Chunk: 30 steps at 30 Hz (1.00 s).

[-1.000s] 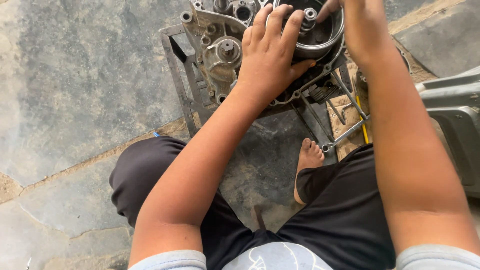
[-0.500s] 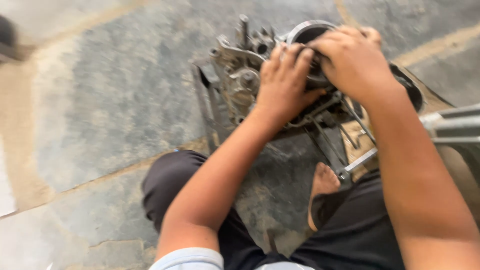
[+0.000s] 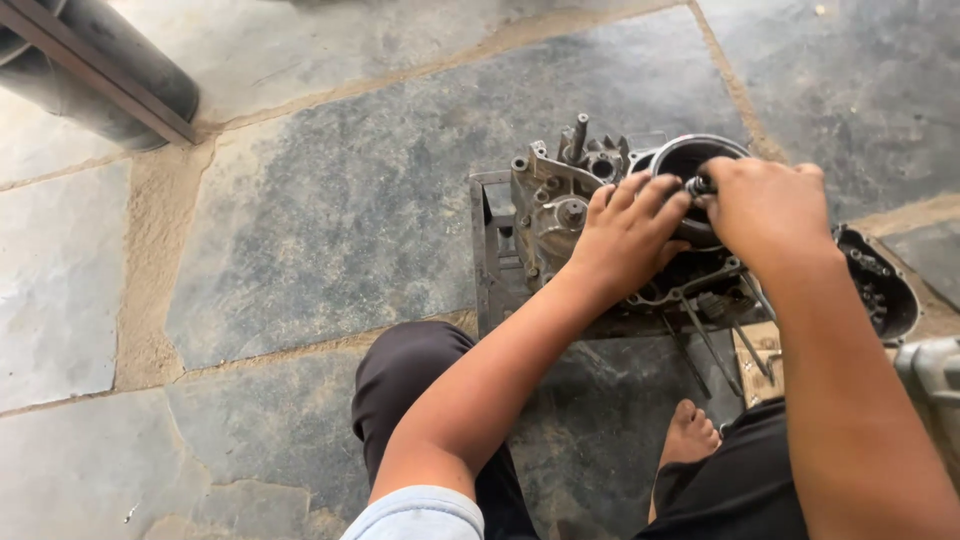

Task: The person uses a wrench to loosen a bolt on an engine assembly and removes a metal component by hand. They then place the component back onto the engine, rotate it, and use the wrench to tighten the bolt.

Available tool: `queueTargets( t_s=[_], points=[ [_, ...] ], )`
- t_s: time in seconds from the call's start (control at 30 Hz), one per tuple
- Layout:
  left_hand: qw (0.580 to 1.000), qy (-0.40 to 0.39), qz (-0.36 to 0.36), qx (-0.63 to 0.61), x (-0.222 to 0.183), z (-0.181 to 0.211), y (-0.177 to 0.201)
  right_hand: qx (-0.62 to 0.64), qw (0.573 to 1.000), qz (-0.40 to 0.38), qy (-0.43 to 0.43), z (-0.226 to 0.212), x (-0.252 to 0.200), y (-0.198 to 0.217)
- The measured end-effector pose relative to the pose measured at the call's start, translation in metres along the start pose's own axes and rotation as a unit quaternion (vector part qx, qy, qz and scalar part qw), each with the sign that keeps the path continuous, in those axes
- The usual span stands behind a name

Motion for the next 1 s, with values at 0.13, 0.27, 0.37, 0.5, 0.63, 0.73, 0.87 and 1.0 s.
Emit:
queueTargets(
  t_s=[0.13,0.27,0.37,0.5,0.63,0.73,0.87,1.0],
  points=[
    [0.997,-0.031,-0.014,0.071,0.001,-0.009,-0.001,-0.049,0.991,-0.068,-0.105,-0.008,0.012,-0.002],
    [0.995,-0.025,0.041,0.088,0.004,-0.011,0.006,-0.004,0.992,-0.067,-0.11,-0.002,0.014,0.004],
    [0.992,-0.04,0.054,0.105,0.006,-0.016,0.006,0.031,0.999,0.024,-0.008,-0.002,0.021,-0.005],
    [0.991,-0.052,0.028,0.124,0.007,0.001,0.02,0.007,0.98,-0.113,-0.165,-0.016,0.023,0.011],
    [0.992,-0.042,-0.001,0.122,0.01,0.007,0.025,0.092,0.994,-0.03,-0.051,0.019,0.014,-0.013],
    [0.993,-0.05,0.048,0.09,0.01,-0.005,0.016,0.07,0.998,0.003,-0.007,0.019,0.014,-0.028],
    [0.994,-0.053,0.092,0.021,0.019,-0.009,0.008,0.028,0.992,-0.078,-0.095,-0.001,0.023,-0.01],
    [0.986,-0.039,0.008,0.159,0.011,0.009,0.008,0.0,0.985,-0.09,-0.148,0.026,0.026,-0.047]
  ],
)
Point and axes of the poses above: each hand's wrist, its own x-axis towards the middle knuckle, its own y-axis out of the back of the hand, z = x × y, the point moved 2 cm from there along x, towards the middle knuckle, and after that the axes turned 15 degrees about y, right-handed, at the moved point
